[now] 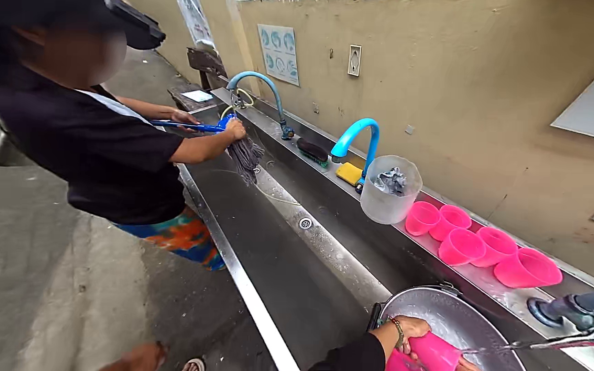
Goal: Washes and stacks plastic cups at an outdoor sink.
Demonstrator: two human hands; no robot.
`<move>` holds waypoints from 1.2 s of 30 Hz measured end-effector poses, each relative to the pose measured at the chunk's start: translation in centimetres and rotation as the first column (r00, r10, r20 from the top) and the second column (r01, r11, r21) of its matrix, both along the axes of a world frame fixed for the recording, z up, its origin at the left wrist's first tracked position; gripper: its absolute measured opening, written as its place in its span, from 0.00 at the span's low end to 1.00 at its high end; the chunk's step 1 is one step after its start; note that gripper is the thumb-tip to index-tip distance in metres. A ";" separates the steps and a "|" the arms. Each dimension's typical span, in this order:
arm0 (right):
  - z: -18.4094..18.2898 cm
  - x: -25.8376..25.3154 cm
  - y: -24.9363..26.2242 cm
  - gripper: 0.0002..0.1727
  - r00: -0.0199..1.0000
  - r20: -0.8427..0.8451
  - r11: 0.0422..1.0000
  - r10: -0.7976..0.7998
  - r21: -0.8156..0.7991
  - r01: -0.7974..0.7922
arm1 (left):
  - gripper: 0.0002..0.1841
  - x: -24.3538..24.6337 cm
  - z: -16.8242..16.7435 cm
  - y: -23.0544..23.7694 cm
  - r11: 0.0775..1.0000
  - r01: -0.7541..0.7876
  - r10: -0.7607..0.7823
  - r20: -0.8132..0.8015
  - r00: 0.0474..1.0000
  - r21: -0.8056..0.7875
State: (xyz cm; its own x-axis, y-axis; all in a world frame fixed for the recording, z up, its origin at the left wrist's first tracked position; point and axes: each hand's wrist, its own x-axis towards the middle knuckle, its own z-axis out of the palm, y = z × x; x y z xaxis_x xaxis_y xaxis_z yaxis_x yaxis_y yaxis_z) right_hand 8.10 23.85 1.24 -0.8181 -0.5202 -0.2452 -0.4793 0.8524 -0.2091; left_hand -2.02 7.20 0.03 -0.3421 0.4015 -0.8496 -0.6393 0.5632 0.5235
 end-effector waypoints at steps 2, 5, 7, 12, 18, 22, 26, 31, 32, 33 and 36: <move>-0.9 -0.9 0.2 0.18 0.994 0.083 0.994 -0.070 -0.076 0.077 | 0.31 0.4 -0.7 0.3 0.976 -0.210 0.208 0.043 0.977 0.050; -0.4 -1.4 -1.7 0.25 0.659 0.593 0.511 -0.463 -0.429 0.745 | 0.19 1.6 -1.8 1.6 0.780 -0.551 0.560 0.063 0.826 0.296; 0.5 -2.5 -2.0 0.11 0.306 0.893 -0.097 -0.329 -0.354 0.930 | 0.13 2.9 -2.2 2.2 0.727 -0.489 0.609 -0.125 0.783 0.481; 3.9 -2.4 -6.2 0.13 0.221 0.880 -0.386 -0.421 -0.395 0.834 | 0.21 2.7 -2.0 2.2 0.792 -0.426 0.563 -0.254 0.786 0.437; -1.8 1.7 -2.3 0.10 0.925 -0.188 0.919 -0.329 -0.290 0.268 | 0.18 -0.3 -0.2 2.5 0.933 -0.296 0.331 -0.165 0.929 0.202; -2.0 0.2 0.9 0.12 0.973 -0.230 0.999 -0.025 -0.032 0.018 | 0.22 -1.1 0.9 2.4 0.997 -0.061 0.056 -0.108 0.993 -0.045; 1.1 -1.6 -3.0 0.27 0.743 0.485 0.816 -0.460 -0.099 0.570 | 0.23 -0.9 0.7 2.4 0.975 -0.206 0.194 -0.141 0.971 -0.078; 1.3 -2.8 -4.4 0.31 0.252 0.930 -0.194 -0.267 -0.308 0.931 | 0.24 -0.1 0.5 1.9 0.962 -0.265 0.210 -0.446 0.870 -0.065; 1.5 -3.0 -4.5 0.27 0.247 0.948 -0.314 -0.201 -0.301 0.901 | 0.23 -0.6 1.2 1.6 0.968 -0.233 0.149 -0.542 0.827 -0.089; 1.3 -3.0 -4.5 0.20 0.261 0.956 -0.413 -0.136 -0.294 0.862 | 0.22 -1.1 2.0 1.2 0.971 -0.210 0.097 -0.622 0.777 -0.111; 0.1 -2.0 -4.3 0.14 0.308 0.951 -0.628 0.035 -0.219 0.747 | 0.21 -3.0 4.3 -0.5 0.977 -0.150 -0.019 -0.767 0.642 -0.150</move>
